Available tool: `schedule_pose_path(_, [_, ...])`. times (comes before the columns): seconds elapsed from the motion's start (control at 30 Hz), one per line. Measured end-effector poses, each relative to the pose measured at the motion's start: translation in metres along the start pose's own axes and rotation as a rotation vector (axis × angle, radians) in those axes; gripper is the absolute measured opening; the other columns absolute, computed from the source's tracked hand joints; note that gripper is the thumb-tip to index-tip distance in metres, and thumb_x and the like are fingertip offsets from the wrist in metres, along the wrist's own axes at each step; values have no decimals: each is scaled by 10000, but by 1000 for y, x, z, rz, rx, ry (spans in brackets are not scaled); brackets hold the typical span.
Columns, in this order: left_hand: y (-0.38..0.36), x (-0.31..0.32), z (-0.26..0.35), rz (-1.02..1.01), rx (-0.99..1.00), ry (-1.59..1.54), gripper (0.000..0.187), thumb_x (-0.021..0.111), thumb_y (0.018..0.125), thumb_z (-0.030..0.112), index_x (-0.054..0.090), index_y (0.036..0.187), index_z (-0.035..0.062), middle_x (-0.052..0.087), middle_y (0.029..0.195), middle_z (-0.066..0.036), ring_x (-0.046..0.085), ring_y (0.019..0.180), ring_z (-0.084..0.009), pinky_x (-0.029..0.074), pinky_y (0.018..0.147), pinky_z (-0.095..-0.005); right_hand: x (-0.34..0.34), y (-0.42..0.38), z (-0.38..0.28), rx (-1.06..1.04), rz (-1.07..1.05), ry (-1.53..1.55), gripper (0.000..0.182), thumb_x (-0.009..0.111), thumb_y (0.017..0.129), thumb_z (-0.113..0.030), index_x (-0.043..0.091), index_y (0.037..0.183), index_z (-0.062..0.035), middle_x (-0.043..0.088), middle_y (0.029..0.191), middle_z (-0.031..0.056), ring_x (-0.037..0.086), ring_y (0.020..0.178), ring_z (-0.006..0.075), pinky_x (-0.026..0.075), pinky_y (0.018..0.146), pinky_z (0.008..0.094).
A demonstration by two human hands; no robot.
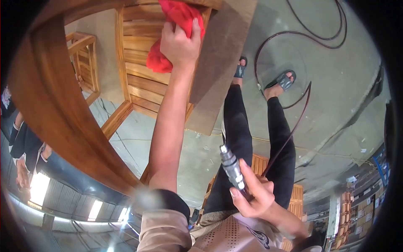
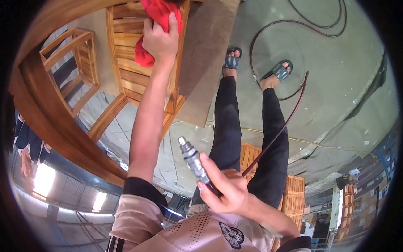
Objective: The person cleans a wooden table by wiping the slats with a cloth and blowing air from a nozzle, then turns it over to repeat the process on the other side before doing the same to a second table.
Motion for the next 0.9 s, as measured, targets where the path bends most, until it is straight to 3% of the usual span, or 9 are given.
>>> schedule_pose_path(0.17, [32,-8,-88,240,-435,347,504,522,920,486,701,930,14,664,948,-179,648,808,-383,519,688,-505,19,10,34,-131,-45,87,577,677,721,67,510,1255,208,655,692,129,576,459,169,469,449,291])
schedule_pose_path(0.23, [57,-14,-141,143,-701,435,508,517,919,487,696,823,21,679,826,-193,667,837,-384,523,699,-502,28,11,58,-171,-50,179,574,629,723,102,501,1272,203,648,677,121,559,443,188,451,427,331])
schedule_pose_path(0.27, [75,-12,-181,-71,-527,468,544,525,898,499,714,873,-10,706,896,-237,677,935,-395,516,810,-508,34,15,69,-177,-76,231,579,612,727,101,493,1285,199,640,660,114,553,433,190,439,416,335])
schedule_pose_path(0.4, [100,-22,-240,26,-782,310,635,473,911,468,681,1008,-124,663,1068,-308,641,1044,-422,496,893,-496,63,10,113,-119,-26,352,598,647,755,97,453,1309,209,575,588,81,541,417,162,417,414,290])
schedule_pose_path(0.53, [66,-23,-141,70,-641,395,643,412,961,455,675,1000,-131,622,1099,-362,603,1089,-462,433,981,-528,62,-2,130,-100,-70,312,617,635,766,84,441,1345,171,615,630,106,556,423,185,426,410,302])
schedule_pose_path(0.63, [21,0,-56,-91,-280,239,569,389,1001,391,659,866,-92,637,901,-319,621,890,-460,472,844,-537,60,-6,148,40,-16,276,625,634,796,75,428,1385,123,604,624,103,547,418,162,420,410,297])
schedule_pose_path(0.7, [-7,6,25,-85,390,-170,383,488,982,307,644,933,-40,624,897,-249,606,776,-431,476,705,-506,59,-6,138,125,-48,322,647,629,820,53,401,1425,78,554,558,115,546,405,242,445,430,345])
schedule_pose_path(0.8, [-4,7,30,-7,324,-37,353,563,918,317,652,922,-24,605,896,-211,621,701,-400,511,581,-474,51,-3,108,5,-152,365,664,639,824,37,384,1436,77,549,549,111,538,406,241,446,445,350])
schedule_pose_path(0.9, [3,6,7,-45,74,132,407,518,957,334,656,873,-40,648,919,-261,626,828,-452,484,708,-525,40,-10,98,30,-216,398,684,635,844,15,350,1465,54,546,555,104,516,416,255,447,463,344])
Point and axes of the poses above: each hand's wrist, its own y-axis towards the middle knuckle, its own x-axis out of the palm, z = x × y, the point moved 6 cm from there along y, towards the middle knuckle
